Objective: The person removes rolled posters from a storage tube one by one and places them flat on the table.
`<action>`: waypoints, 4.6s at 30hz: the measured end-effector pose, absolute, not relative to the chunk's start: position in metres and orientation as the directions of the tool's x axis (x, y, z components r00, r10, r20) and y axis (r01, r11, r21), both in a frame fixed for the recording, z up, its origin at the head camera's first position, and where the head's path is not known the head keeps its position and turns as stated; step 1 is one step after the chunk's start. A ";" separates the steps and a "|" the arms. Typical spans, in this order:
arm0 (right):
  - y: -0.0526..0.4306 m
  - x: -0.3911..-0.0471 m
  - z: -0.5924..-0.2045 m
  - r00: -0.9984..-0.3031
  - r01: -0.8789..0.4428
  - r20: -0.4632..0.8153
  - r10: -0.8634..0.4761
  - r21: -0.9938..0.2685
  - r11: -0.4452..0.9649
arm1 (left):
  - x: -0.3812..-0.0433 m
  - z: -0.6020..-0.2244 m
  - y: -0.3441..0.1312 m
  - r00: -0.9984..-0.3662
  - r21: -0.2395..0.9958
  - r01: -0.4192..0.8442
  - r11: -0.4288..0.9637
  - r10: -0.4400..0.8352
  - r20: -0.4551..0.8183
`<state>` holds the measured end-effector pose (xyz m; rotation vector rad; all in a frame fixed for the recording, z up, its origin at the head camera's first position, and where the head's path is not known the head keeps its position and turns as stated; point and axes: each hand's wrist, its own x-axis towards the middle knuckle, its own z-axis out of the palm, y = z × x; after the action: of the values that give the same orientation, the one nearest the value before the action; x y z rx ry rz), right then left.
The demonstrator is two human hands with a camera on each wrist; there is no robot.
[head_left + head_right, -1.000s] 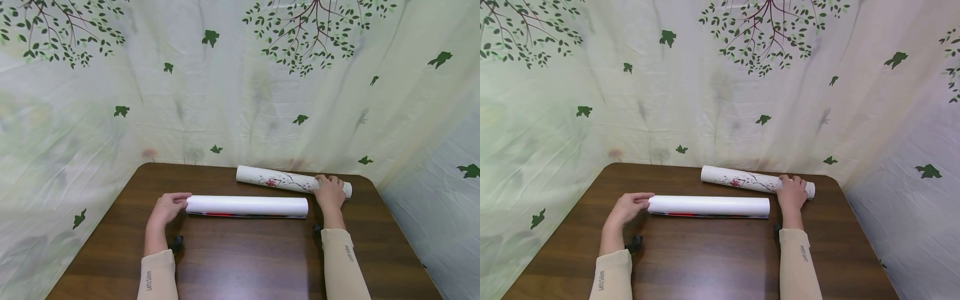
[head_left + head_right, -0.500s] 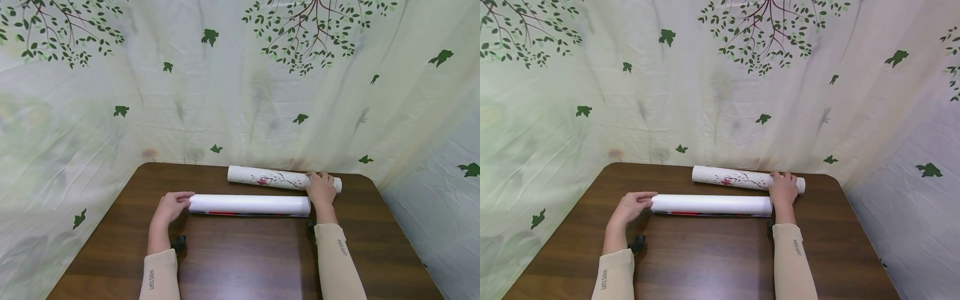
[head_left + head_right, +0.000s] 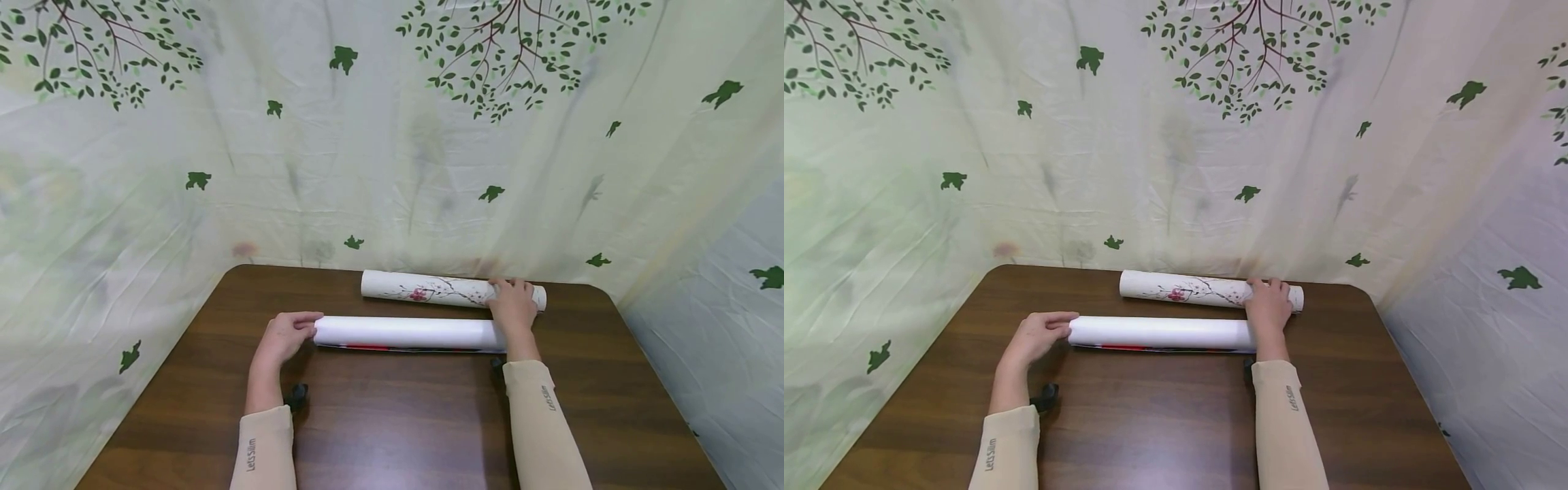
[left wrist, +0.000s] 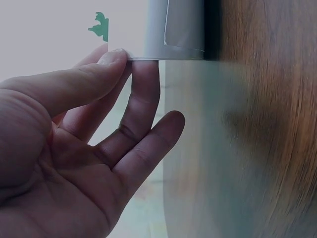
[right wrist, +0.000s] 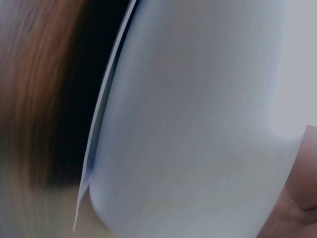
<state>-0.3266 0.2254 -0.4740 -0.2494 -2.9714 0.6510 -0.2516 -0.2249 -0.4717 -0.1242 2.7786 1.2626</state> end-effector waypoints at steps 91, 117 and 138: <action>0.287 -0.251 -0.490 -0.986 0.131 -0.023 0.168 -0.734 0.667 | -0.255 -0.474 -0.223 -0.996 0.749 -0.077 0.659 -0.016 -0.088; 0.268 -0.250 -0.493 -0.988 0.106 0.009 0.155 -0.695 0.711 | -0.255 -0.466 -0.213 -0.999 0.672 -0.044 0.739 -0.019 -0.045; 0.254 -0.248 -0.491 -0.972 0.025 0.189 0.140 -0.509 0.861 | -0.262 -0.468 -0.172 -0.962 0.561 0.268 0.783 0.253 0.106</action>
<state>-0.2484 0.2537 -0.4907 -0.1269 -2.8152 0.7655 -0.2625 -0.1725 -0.4681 0.4372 2.9899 0.9461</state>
